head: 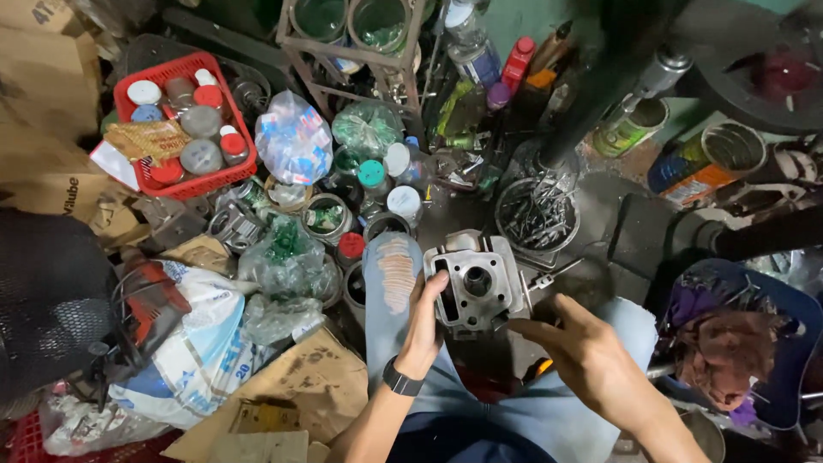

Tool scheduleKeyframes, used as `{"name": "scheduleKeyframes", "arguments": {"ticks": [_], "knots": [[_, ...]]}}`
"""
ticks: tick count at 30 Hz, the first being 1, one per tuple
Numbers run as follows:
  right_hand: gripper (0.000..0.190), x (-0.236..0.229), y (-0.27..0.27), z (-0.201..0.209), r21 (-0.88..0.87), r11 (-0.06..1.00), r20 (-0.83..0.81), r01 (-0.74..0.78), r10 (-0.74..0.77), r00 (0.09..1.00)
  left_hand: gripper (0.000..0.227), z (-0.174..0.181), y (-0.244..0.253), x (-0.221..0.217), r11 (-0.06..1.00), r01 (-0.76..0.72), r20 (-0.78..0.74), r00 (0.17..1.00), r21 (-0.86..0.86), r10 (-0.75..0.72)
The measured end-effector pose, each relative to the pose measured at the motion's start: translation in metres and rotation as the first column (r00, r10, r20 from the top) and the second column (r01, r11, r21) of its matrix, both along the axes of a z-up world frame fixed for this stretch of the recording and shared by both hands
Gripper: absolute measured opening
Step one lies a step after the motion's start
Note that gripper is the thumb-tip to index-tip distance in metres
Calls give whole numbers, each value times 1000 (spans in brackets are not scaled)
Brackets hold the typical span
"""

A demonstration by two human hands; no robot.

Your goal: The person sits on the floor in a cluttered workshop and uses a drill press to work on a metal engine part. They position the part under the drill, operate the machine's lever, and use a wrench to tighten or adjust the component.

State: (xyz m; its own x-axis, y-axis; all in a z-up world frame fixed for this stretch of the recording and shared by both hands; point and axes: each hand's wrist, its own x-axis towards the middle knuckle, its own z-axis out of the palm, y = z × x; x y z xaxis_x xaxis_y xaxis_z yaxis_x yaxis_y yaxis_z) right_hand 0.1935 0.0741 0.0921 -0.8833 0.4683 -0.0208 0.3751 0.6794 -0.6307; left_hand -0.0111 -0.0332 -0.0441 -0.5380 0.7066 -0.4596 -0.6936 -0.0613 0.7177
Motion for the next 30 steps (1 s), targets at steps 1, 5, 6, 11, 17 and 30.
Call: {"name": "scheduleKeyframes", "arguments": {"ticks": [1, 5, 6, 11, 17, 30], "knots": [[47, -2, -1, 6, 28, 1000, 18, -9, 8, 1000, 61, 0, -1, 0, 1000, 13, 90, 996, 4, -14], [29, -7, 2, 4, -66, 998, -146, 13, -22, 989, 59, 12, -1, 3, 999, 35, 163, 986, 16, -38], [27, -9, 2, 2, -67, 998, -188, -2, -10, 982, 59, 17, -1, 4, 999, 34, 149, 988, 13, -35], [26, -14, 9, -10, -70, 997, -243, -15, -3, 970, 58, 32, 1, 7, 1000, 27, 65, 997, 15, -28], [27, -23, 14, -13, -119, 992, -200, 34, -57, 978, 58, 36, 3, 9, 997, 65, -39, 997, 29, -64], [25, -23, 16, -20, -101, 995, -242, 26, -50, 969, 63, 36, 3, 9, 996, 91, -123, 989, 25, -87]]}}
